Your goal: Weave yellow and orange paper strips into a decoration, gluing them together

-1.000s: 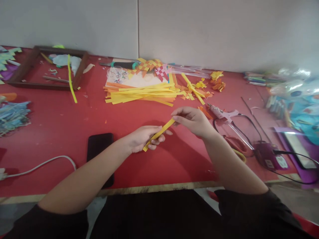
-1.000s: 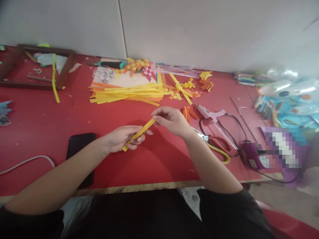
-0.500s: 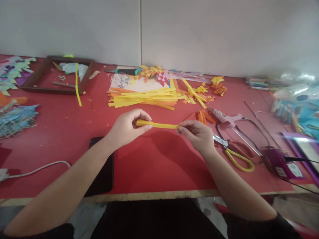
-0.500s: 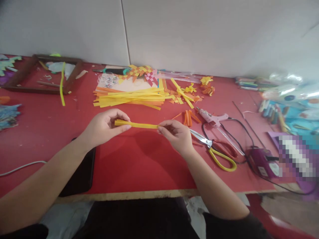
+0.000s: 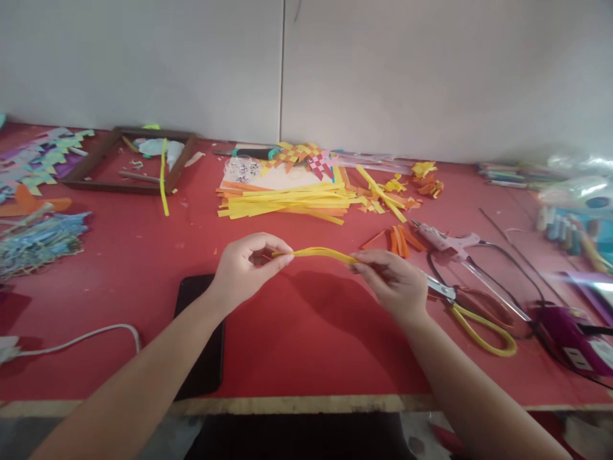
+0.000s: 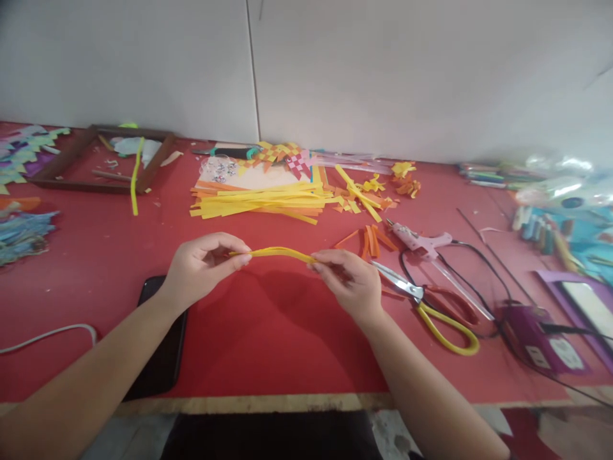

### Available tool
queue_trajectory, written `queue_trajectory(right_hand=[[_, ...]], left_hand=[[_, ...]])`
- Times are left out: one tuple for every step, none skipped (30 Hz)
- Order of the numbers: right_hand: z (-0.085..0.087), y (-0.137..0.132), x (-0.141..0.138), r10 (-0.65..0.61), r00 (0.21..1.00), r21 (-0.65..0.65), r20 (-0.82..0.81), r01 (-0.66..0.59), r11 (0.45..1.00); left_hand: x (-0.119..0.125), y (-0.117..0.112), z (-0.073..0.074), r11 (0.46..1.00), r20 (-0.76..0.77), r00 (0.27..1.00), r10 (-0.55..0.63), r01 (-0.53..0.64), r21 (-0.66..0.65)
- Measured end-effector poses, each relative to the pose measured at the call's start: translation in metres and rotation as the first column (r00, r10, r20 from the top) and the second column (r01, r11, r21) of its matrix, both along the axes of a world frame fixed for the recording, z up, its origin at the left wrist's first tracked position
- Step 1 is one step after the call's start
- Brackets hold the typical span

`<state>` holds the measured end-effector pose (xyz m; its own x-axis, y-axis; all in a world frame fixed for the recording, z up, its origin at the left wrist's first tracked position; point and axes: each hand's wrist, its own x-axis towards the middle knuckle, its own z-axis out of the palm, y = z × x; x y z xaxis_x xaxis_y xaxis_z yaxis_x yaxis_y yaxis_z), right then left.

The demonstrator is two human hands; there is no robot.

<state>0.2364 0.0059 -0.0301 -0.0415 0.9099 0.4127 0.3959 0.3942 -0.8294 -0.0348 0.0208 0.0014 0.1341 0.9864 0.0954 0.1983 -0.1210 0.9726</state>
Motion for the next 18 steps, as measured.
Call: queue_trajectory(right_hand=[[-0.0003, 0.0002, 0.0002, -0.001, 1.000, -0.015, -0.028, 0.000, 1.000], [-0.0004, 0.0005, 0.0007, -0.001, 0.999, -0.030, -0.051, 0.000, 1.000], [-0.0003, 0.0008, 0.0013, -0.003, 0.998, -0.043, -0.069, 0.000, 0.999], [-0.0001, 0.0011, 0.0018, -0.007, 0.997, -0.054, -0.079, 0.002, 0.999], [0.0004, 0.0015, 0.0023, -0.010, 0.997, -0.063, -0.081, 0.005, 0.998], [0.0010, 0.0020, 0.0026, -0.016, 0.997, -0.068, -0.078, 0.011, 0.998], [0.0017, 0.0024, 0.0027, -0.021, 0.997, -0.069, -0.075, 0.016, 0.997], [0.0024, 0.0028, 0.0027, -0.024, 0.997, -0.070, -0.072, 0.019, 0.997], [0.0029, 0.0032, 0.0026, -0.023, 0.997, -0.072, -0.071, 0.017, 0.997], [0.0032, 0.0034, 0.0025, -0.018, 0.997, -0.073, -0.073, 0.013, 0.997], [0.0033, 0.0036, 0.0023, -0.012, 0.997, -0.079, -0.076, 0.006, 0.997], [0.0032, 0.0037, 0.0022, -0.008, 0.997, -0.085, -0.078, 0.002, 0.996], [0.0030, 0.0036, 0.0021, -0.008, 0.997, -0.090, -0.078, 0.001, 0.996], [0.0027, 0.0035, 0.0021, -0.013, 0.997, -0.091, -0.077, 0.006, 0.996], [0.0025, 0.0034, 0.0021, -0.019, 0.997, -0.089, -0.075, 0.013, 0.996], [0.0023, 0.0033, 0.0021, -0.026, 0.997, -0.085, -0.073, 0.020, 0.996], [0.0022, 0.0031, 0.0021, -0.032, 0.997, -0.078, -0.070, 0.027, 0.997], [0.0021, 0.0030, 0.0021, -0.037, 0.997, -0.070, -0.065, 0.032, 0.997]], left_hand=[[0.0005, -0.0005, -0.0006, 1.000, 0.011, 1.000, 0.006, -0.006, -0.005], [0.0011, -0.0008, -0.0011, 1.000, 0.020, 1.000, 0.012, -0.012, -0.011], [0.0017, -0.0011, -0.0015, 1.000, 0.025, 1.000, 0.019, -0.019, -0.013], [0.0023, -0.0013, -0.0018, 1.000, 0.023, 0.999, 0.025, -0.025, -0.010], [0.0029, -0.0013, -0.0019, 1.000, 0.021, 0.999, 0.029, -0.029, -0.003], [0.0033, -0.0013, -0.0020, 0.999, 0.021, 0.999, 0.032, -0.032, 0.003], [0.0036, -0.0013, -0.0019, 0.999, 0.025, 0.999, 0.033, -0.033, 0.007], [0.0038, -0.0013, -0.0018, 0.999, 0.030, 0.999, 0.036, -0.037, 0.008], [0.0039, -0.0013, -0.0016, 0.999, 0.033, 0.999, 0.039, -0.039, 0.007], [0.0039, -0.0014, -0.0014, 0.999, 0.033, 0.999, 0.043, -0.043, 0.006], [0.0039, -0.0015, -0.0012, 0.999, 0.031, 0.998, 0.046, -0.047, 0.005], [0.0040, -0.0016, -0.0010, 0.999, 0.028, 0.998, 0.048, -0.048, 0.005], [0.0041, -0.0017, -0.0008, 0.999, 0.025, 0.998, 0.050, -0.050, 0.010], [0.0043, -0.0018, -0.0008, 0.998, 0.023, 0.998, 0.053, -0.053, 0.017], [0.0045, -0.0018, -0.0008, 0.998, 0.022, 0.998, 0.054, -0.055, 0.024], [0.0046, -0.0019, -0.0010, 0.998, 0.023, 0.998, 0.056, -0.057, 0.029], [0.0048, -0.0018, -0.0014, 0.998, 0.024, 0.998, 0.057, -0.058, 0.030], [0.0048, -0.0018, -0.0020, 0.998, 0.026, 0.998, 0.060, -0.061, 0.021]])
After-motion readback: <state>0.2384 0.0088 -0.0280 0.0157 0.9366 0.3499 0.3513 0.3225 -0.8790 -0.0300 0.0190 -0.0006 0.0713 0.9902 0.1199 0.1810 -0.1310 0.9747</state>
